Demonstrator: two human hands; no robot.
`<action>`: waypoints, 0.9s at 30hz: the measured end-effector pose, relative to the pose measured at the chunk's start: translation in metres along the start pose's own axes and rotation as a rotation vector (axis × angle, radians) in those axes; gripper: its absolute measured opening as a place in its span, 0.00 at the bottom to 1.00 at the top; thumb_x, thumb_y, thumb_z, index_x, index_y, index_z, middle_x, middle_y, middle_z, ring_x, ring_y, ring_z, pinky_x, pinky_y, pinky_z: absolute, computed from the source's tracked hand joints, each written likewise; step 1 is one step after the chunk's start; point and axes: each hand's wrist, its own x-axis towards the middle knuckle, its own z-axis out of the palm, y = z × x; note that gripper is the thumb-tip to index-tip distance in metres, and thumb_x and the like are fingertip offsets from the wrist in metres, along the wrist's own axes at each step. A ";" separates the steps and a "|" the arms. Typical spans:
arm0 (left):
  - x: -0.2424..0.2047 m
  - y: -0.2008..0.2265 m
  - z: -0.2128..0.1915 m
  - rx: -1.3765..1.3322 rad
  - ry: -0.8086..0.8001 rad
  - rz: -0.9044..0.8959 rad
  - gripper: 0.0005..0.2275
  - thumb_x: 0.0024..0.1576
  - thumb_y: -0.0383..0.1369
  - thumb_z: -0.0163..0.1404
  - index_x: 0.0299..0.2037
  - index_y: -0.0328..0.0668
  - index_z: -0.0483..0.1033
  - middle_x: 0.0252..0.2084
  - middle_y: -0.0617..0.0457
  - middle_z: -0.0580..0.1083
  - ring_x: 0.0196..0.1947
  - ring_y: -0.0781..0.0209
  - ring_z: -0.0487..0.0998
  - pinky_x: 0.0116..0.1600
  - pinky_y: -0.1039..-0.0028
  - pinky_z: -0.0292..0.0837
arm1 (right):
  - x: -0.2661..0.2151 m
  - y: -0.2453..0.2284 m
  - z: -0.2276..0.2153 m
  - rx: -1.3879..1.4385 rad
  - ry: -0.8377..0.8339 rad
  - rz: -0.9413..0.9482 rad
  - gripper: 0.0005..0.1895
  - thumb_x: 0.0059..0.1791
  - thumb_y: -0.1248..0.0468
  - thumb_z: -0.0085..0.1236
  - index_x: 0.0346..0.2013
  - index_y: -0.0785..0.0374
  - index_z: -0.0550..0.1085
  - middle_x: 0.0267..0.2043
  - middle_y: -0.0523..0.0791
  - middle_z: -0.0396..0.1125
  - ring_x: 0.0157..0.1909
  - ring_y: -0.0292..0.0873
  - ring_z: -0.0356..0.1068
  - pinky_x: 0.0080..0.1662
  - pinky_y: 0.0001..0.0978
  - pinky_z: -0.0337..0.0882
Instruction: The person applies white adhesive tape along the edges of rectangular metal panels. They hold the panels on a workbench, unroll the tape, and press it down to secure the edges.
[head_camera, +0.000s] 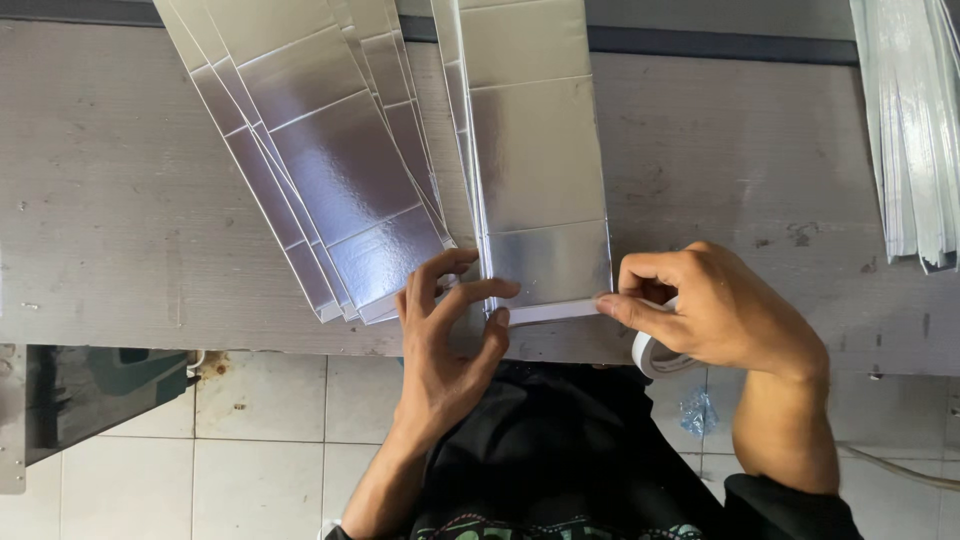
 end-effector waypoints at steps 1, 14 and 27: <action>0.000 0.001 0.001 0.000 -0.001 0.001 0.10 0.56 0.32 0.53 0.47 0.60 0.79 0.59 0.51 0.68 0.61 0.58 0.68 0.66 0.63 0.52 | 0.000 0.000 0.001 0.001 0.001 0.001 0.21 0.51 0.53 0.61 0.16 0.55 0.70 0.10 0.36 0.53 0.14 0.33 0.47 0.24 0.29 0.53; -0.001 0.018 0.013 0.004 0.046 0.026 0.06 0.64 0.31 0.44 0.48 0.42 0.70 0.63 0.38 0.62 0.60 0.44 0.67 0.64 0.57 0.62 | -0.005 0.003 0.015 0.005 0.120 -0.053 0.20 0.50 0.61 0.61 0.18 0.57 0.62 0.13 0.36 0.53 0.18 0.36 0.45 0.26 0.30 0.54; 0.016 0.043 0.066 0.550 -0.123 0.311 0.23 0.69 0.33 0.28 0.74 0.35 0.55 0.77 0.36 0.51 0.79 0.44 0.49 0.81 0.56 0.39 | -0.005 0.006 0.023 0.333 0.054 -0.046 0.22 0.58 0.55 0.40 0.21 0.59 0.61 0.16 0.39 0.54 0.21 0.36 0.50 0.28 0.31 0.55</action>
